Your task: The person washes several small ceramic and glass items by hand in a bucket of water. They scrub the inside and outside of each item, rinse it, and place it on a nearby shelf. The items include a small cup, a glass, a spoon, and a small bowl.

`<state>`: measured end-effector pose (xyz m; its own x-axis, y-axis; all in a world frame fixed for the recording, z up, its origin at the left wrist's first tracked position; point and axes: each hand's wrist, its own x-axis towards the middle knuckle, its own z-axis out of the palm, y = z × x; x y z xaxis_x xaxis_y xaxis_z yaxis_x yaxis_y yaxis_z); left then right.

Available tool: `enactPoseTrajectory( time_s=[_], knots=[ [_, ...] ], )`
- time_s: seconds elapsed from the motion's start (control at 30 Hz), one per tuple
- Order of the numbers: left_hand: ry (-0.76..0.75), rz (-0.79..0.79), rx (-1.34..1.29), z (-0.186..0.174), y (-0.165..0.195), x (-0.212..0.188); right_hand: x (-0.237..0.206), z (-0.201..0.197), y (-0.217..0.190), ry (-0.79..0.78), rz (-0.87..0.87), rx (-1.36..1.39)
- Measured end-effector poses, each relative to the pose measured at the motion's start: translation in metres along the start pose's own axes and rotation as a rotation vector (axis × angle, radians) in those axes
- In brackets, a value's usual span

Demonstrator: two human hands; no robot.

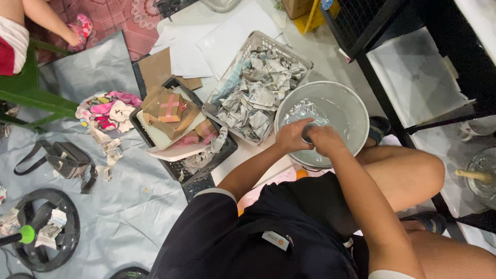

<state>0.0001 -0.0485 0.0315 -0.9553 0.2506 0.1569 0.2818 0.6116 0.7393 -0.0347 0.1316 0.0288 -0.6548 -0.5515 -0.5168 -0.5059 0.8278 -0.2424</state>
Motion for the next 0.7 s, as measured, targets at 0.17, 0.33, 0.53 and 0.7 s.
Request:
enactPoseTrajectory(
  time_s=[0.17, 0.33, 0.53, 0.7],
  knots=[
    [-0.079, -0.121, -0.011, -0.003, 0.006, -0.003, 0.01, 0.018, 0.01, -0.035, -0.152, 0.574],
    [-0.042, -0.044, 0.033, 0.0, 0.007, -0.002, -0.008, 0.0, 0.001, -0.181, 0.173, 0.106],
    [-0.078, -0.062, 0.027, 0.015, 0.002, -0.006, -0.004, 0.024, -0.004, 0.01, 0.044, 0.375],
    [-0.016, -0.057, 0.039, 0.021, 0.005, -0.007, -0.004, 0.025, 0.011, -0.09, 0.103, 0.373]
  ],
)
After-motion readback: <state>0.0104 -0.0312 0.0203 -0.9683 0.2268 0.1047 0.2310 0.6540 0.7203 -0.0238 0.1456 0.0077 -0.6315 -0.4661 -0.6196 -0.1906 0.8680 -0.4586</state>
